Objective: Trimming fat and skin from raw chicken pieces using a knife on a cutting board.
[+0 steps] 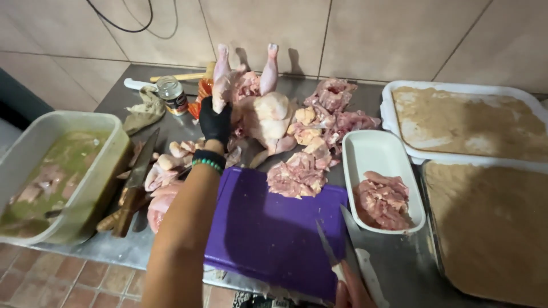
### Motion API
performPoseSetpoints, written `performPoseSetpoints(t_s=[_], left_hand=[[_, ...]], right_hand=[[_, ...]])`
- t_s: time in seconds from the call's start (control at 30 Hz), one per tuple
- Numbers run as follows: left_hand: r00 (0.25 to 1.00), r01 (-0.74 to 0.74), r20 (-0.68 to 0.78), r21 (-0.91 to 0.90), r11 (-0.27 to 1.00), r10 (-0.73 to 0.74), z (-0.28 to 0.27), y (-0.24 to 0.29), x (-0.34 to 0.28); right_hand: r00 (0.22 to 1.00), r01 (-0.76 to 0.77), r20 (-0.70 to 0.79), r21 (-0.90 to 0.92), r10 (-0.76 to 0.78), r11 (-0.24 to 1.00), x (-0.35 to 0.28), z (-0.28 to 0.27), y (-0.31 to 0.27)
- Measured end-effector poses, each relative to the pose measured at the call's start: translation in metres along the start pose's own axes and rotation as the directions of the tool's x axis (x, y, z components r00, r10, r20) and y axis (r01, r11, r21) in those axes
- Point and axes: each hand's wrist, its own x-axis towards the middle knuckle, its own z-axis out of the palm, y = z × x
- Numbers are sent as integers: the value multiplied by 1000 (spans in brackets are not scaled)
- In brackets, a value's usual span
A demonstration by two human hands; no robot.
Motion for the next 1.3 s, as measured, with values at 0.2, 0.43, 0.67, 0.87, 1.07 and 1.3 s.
performPoseSetpoints(t_s=[0.2,0.43,0.67,0.87,1.07,1.3], left_hand=[[847,467,434,-328,821,-307,-87,83,-115],[596,710,744,-314,630,-301,-126,34,-269],[693,-558,608,113,822,387,-167,57,-295],[469,-754,758,76,653,453,-156,95,-269],[433,-811,739,68,581,517,-146,82,-252],[465,-353,873,34,935,144,-173,122,-200]], right_hand=[[824,504,-328,53,-462,862,15,6,12],[973,226,-92,194,-212,955,5,-10,2],[963,181,142,280,-228,943,7,-17,0],[932,117,356,-132,-63,984,19,0,-4],[934,354,121,-424,-335,834,27,-3,29],[976,192,173,-426,-128,884,43,-9,89]])
